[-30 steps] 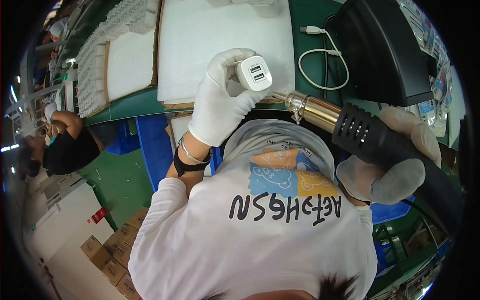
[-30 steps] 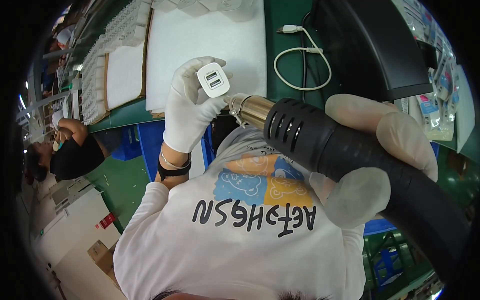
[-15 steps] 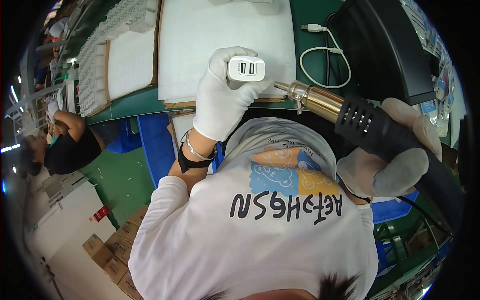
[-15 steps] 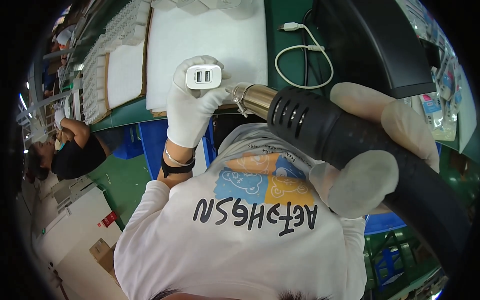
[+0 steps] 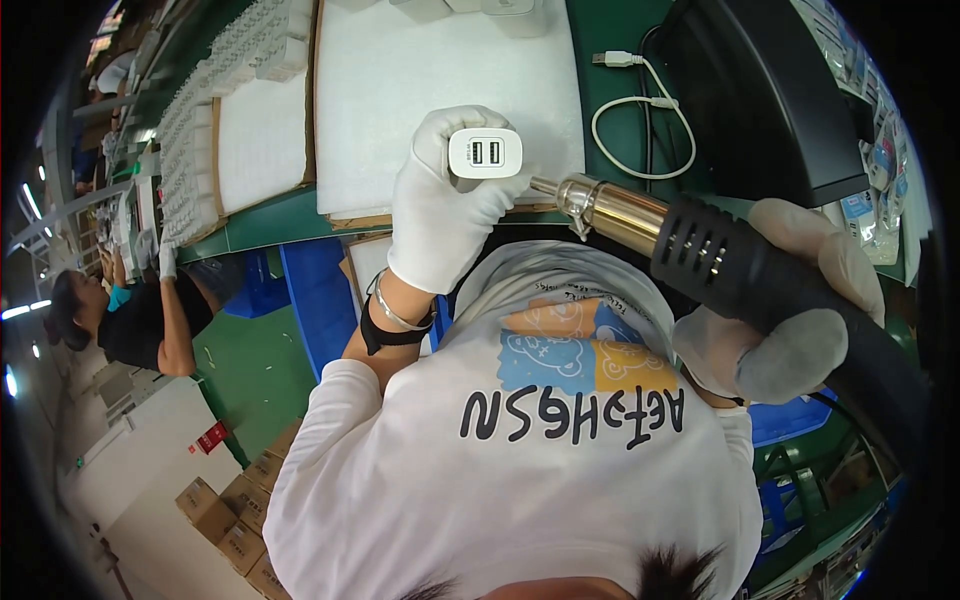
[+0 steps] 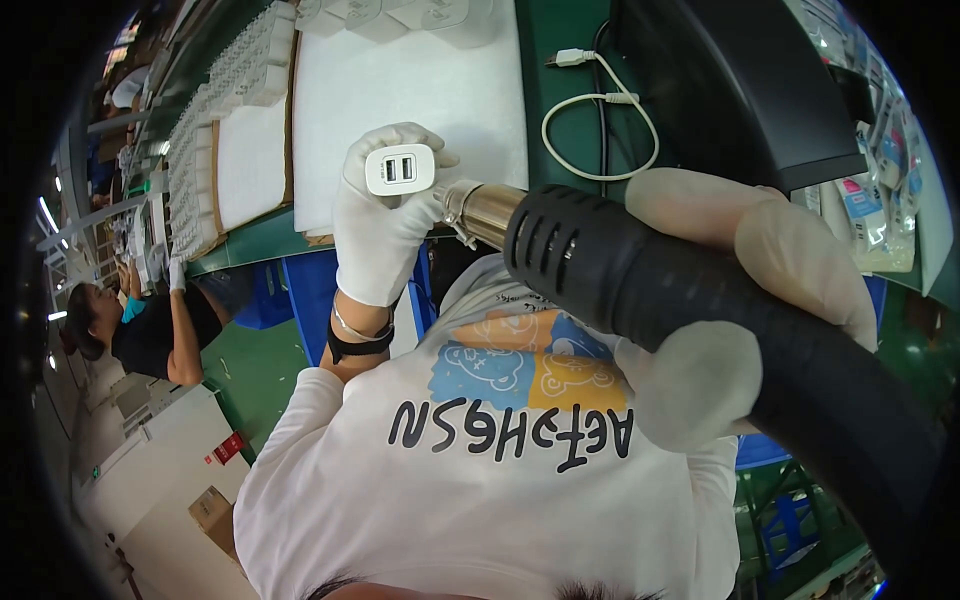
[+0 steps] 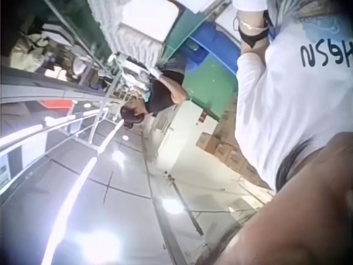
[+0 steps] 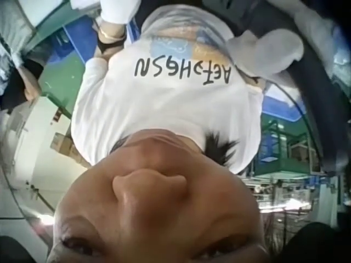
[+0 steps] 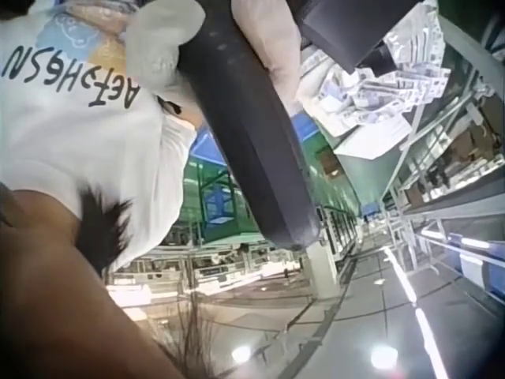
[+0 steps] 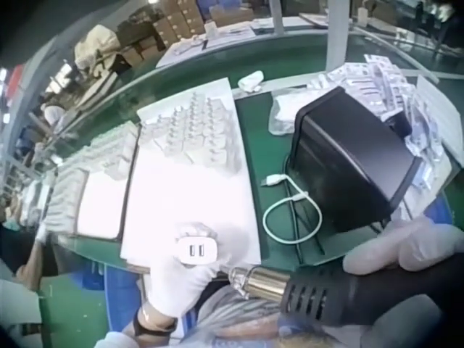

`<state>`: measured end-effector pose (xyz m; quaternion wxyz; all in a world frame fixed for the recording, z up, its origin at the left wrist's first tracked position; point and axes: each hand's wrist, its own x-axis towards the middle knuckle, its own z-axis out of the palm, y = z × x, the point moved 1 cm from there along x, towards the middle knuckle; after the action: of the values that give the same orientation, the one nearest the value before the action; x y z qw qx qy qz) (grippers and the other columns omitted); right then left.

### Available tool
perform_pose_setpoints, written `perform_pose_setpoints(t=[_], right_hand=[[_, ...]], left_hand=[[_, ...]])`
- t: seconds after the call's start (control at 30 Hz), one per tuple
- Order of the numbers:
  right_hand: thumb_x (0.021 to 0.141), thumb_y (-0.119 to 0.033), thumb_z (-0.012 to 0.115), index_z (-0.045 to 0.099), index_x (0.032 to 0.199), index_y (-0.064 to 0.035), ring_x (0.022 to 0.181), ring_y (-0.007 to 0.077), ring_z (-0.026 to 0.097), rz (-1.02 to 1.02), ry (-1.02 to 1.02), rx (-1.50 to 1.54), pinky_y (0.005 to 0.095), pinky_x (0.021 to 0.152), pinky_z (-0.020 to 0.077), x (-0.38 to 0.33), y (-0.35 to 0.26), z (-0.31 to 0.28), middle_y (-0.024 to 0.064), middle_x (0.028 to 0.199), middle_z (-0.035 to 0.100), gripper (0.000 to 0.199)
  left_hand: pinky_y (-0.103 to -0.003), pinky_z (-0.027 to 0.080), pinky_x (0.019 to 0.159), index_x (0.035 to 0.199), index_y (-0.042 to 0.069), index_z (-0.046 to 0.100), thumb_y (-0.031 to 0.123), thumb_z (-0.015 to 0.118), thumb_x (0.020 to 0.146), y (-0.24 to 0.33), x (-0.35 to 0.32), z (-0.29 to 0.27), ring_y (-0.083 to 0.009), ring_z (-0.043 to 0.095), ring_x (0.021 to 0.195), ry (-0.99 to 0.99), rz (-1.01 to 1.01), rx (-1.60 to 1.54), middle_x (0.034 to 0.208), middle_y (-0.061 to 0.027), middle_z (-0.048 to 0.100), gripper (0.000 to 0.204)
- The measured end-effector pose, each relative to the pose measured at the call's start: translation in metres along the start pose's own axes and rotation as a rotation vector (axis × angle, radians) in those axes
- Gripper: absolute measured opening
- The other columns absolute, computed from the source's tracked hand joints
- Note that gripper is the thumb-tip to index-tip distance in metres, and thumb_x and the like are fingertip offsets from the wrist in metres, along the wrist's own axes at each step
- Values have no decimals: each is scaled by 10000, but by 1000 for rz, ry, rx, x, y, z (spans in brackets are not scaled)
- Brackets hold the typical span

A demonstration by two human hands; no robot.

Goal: The person picks up a power adapter from a tray, applies heat to the USB ports and the plug side with a heat gun, and then sets it back down to repeat the process with another adapter.

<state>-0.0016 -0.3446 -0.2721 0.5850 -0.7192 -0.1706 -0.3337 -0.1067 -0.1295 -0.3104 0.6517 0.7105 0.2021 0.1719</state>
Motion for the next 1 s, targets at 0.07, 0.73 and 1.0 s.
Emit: perform_pose_setpoints(t=[0.07, 0.73, 1.0], right_hand=[[980, -417, 410, 581, 855, -13, 601, 115, 540, 5, 1, -10, 245, 589, 463, 1, -5, 5, 54, 694, 561, 456], [987, -414, 394, 592, 851, -12, 610, 117, 536, 65, -52, 2, 245, 601, 452, 6, 7, -1, 50, 685, 554, 468], [990, -412, 388, 597, 850, -11, 613, 118, 534, 74, -66, 7, 246, 605, 448, 6, 5, 3, 49, 681, 551, 474]], left_hand=[[-251, 500, 837, 1109, 65, 507, -78, 727, 754, 0, 2, -1, -108, 567, 937, -18, -2, 5, 1057, -19, 570, 442], [-246, 501, 834, 1125, 62, 507, -127, 672, 741, 2, 3, 4, -100, 578, 937, -5, 5, -23, 1049, -18, 582, 459], [-243, 496, 838, 1120, 63, 515, -150, 638, 736, 2, 3, 3, -98, 579, 937, 5, 21, 79, 1052, -20, 585, 455]])
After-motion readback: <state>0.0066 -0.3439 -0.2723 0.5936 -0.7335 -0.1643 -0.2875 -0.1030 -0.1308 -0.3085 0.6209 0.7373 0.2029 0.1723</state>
